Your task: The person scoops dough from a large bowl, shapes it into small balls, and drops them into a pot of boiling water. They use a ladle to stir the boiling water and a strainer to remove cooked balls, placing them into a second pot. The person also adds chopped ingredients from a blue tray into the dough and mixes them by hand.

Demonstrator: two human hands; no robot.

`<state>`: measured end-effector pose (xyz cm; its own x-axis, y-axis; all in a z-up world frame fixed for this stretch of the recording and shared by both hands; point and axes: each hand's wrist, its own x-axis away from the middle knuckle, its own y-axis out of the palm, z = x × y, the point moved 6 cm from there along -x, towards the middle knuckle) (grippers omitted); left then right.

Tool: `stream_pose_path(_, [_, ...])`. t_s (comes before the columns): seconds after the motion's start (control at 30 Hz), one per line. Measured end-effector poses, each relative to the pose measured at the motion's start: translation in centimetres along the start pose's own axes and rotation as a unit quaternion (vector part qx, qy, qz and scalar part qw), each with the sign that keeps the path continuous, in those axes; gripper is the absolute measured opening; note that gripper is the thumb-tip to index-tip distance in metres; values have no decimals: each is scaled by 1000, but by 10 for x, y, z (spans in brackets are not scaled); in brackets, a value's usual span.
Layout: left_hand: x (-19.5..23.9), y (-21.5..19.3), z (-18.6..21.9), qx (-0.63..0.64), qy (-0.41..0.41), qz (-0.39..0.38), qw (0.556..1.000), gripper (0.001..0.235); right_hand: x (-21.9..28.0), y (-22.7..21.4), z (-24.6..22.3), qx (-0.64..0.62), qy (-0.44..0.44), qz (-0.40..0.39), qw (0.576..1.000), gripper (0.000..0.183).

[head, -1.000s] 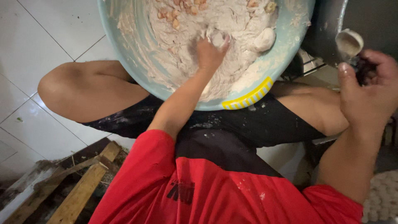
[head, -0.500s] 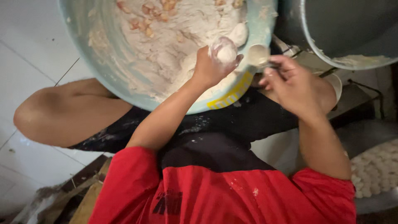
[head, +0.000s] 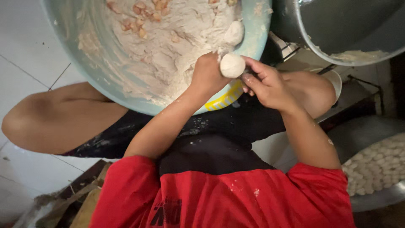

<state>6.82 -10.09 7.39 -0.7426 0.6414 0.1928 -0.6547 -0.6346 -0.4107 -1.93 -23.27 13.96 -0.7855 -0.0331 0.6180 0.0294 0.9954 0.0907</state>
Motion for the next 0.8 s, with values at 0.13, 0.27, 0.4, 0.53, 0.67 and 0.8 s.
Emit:
stream_pose_path(0.13, [9, 10, -43, -109, -92, -1, 990, 47, -6, -9, 16, -68, 11, 1, 998, 44])
stream_pose_path(0.27, [36, 9, -108, -87, -171, -10, 981, 59, 13, -50, 3, -85, -3, 70, 994, 38])
stream_pose_path(0.4, [33, -17, -161, -148, -203, 18, 968, 54, 28, -132, -22, -82, -58, 227, 969, 25])
stream_pose_path(0.53, [10, -23, -191, -114, -243, 80, 960, 49, 8, -198, -22, 27, -42, 261, 964, 27])
stream_pose_path(0.67, [8, 11, -187, 48, -131, 124, 983, 43, -8, -223, -17, 451, -113, 215, 859, 32])
stream_pose_path(0.8, [6, 46, -183, 106, -166, -1, 980, 36, -6, -238, -1, 686, -109, 235, 680, 33])
